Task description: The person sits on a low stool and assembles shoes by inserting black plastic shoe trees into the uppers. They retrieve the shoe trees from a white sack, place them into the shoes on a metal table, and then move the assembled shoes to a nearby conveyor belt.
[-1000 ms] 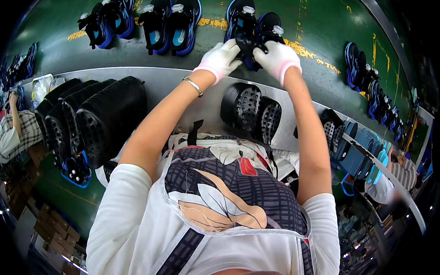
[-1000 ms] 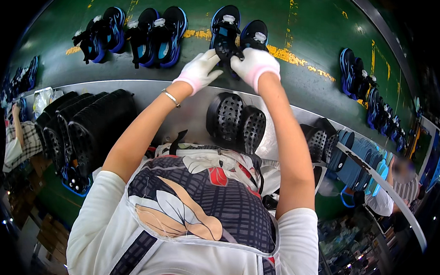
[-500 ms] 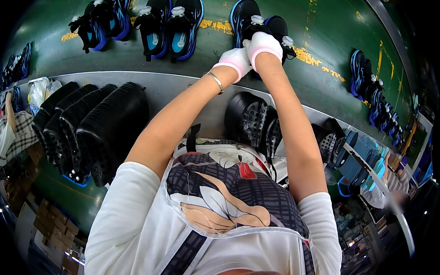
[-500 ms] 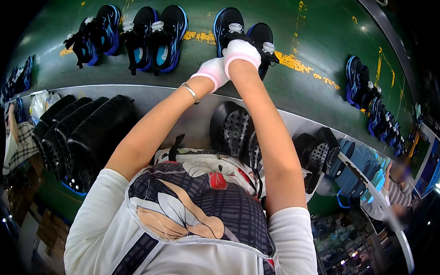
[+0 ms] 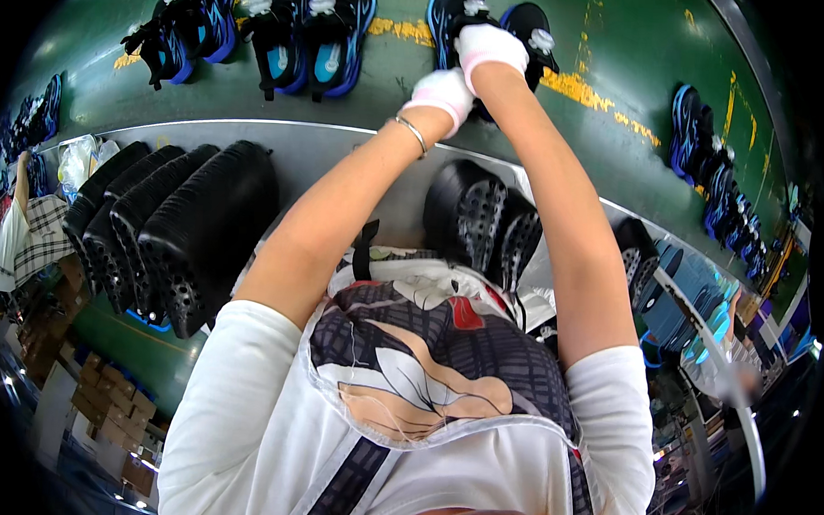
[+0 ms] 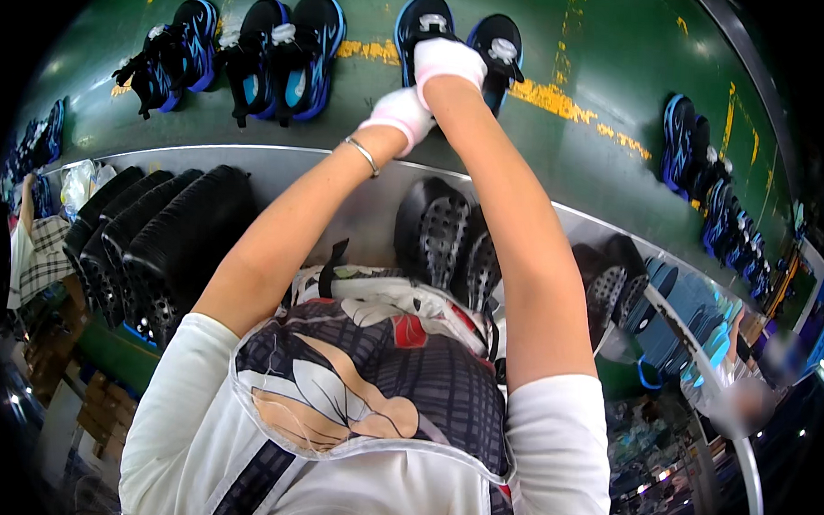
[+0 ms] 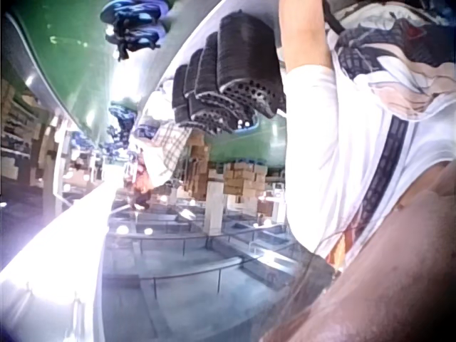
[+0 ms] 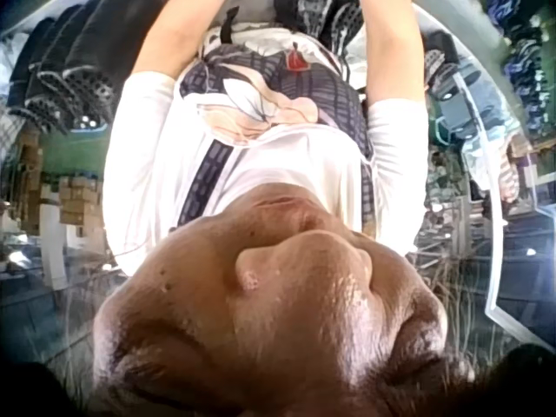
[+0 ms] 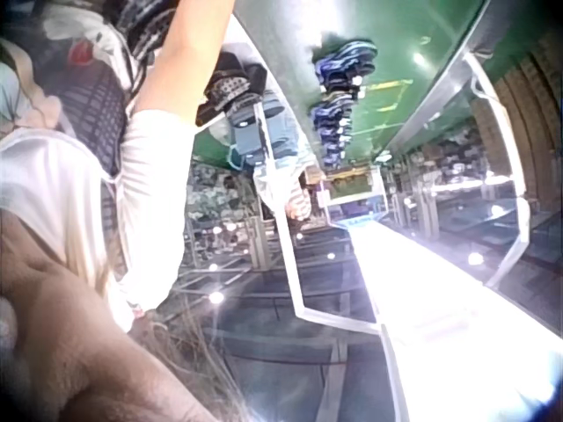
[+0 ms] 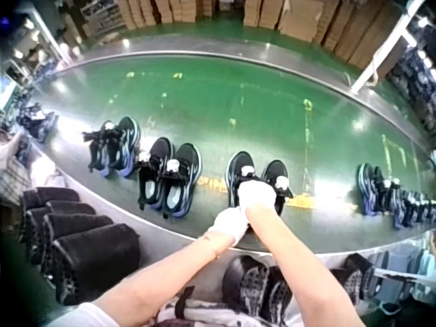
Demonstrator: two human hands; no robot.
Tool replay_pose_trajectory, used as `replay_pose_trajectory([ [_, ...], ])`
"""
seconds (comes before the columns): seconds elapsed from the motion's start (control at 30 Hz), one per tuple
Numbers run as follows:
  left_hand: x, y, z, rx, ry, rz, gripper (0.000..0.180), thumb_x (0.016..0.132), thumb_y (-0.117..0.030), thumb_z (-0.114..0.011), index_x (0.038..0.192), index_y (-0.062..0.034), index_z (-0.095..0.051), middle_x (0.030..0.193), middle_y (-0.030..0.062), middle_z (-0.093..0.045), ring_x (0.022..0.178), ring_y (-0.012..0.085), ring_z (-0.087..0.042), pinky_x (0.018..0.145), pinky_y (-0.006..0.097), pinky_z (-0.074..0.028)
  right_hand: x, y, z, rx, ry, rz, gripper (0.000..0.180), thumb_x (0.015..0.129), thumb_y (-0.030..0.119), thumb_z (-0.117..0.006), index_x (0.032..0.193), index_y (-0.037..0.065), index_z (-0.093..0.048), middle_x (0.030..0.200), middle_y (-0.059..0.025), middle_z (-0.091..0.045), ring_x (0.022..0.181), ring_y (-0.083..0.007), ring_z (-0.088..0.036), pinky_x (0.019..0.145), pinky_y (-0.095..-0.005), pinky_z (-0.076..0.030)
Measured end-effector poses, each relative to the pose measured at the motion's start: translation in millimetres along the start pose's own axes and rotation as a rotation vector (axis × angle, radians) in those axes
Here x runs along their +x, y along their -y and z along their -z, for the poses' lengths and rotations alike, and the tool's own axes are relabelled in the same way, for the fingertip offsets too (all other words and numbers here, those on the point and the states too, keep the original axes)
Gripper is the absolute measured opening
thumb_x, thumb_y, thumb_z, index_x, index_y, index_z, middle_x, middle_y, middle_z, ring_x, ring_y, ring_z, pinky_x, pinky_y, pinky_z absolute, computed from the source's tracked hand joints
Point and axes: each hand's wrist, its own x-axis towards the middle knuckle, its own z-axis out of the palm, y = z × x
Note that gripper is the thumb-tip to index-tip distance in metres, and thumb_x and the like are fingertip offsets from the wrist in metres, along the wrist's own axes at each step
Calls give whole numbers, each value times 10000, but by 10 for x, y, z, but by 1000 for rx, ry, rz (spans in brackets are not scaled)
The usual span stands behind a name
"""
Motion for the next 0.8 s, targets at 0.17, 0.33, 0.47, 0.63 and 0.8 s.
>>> replay_pose_trajectory([
  [0.17, -47, 56, 78, 42, -51, -31, 383, 840, -374, -602, 1100, -95, -625, 1096, 155, -640, 989, 359, -602, 853, 428, -493, -271, -39, 146, 157, -10, 67, 340, 871, 294, -543, 1076, 48, -657, 1107, -173, -642, 1018, -342, -621, 871, -406, -502],
  [0.33, -177, 198, 178, 271, -248, -89, 325, 888, -383, -555, 1021, -108, -663, 1055, 109, -654, 943, 331, -630, 790, 417, -523, -1389, -503, -142, 457, -340, 412, 306, 888, 347, -508, 992, 83, -622, 945, -166, -652, 891, -360, -612, 778, -437, -486],
  [0.47, -374, 431, 192, 231, -218, -20, 398, 876, -381, -546, 1104, -58, -592, 1188, 145, -566, 1079, 325, -554, 888, 411, -468, -2457, -863, -584, 481, -384, 395, 228, 844, 288, -609, 962, 95, -641, 882, -118, -647, 830, -312, -617, 749, -403, -494],
  [0.63, -838, 444, 207, 220, -509, -127, 416, 835, -295, -620, 1216, -135, -571, 1233, 94, -541, 1067, 312, -556, 914, 393, -460, -2963, -855, -885, 374, -386, 394, 368, 672, 261, -743, 980, 105, -614, 950, -70, -607, 862, -273, -593, 756, -380, -489],
  [0.8, -1088, 299, 207, 56, -677, -191, 382, 826, -283, -628, 1167, -114, -605, 1192, 112, -567, 1024, 299, -579, 893, 362, -468, -2974, -842, -1018, 350, -369, 452, 373, 655, 224, -746, 969, 90, -594, 961, -82, -581, 892, -274, -578, 772, -374, -482],
])
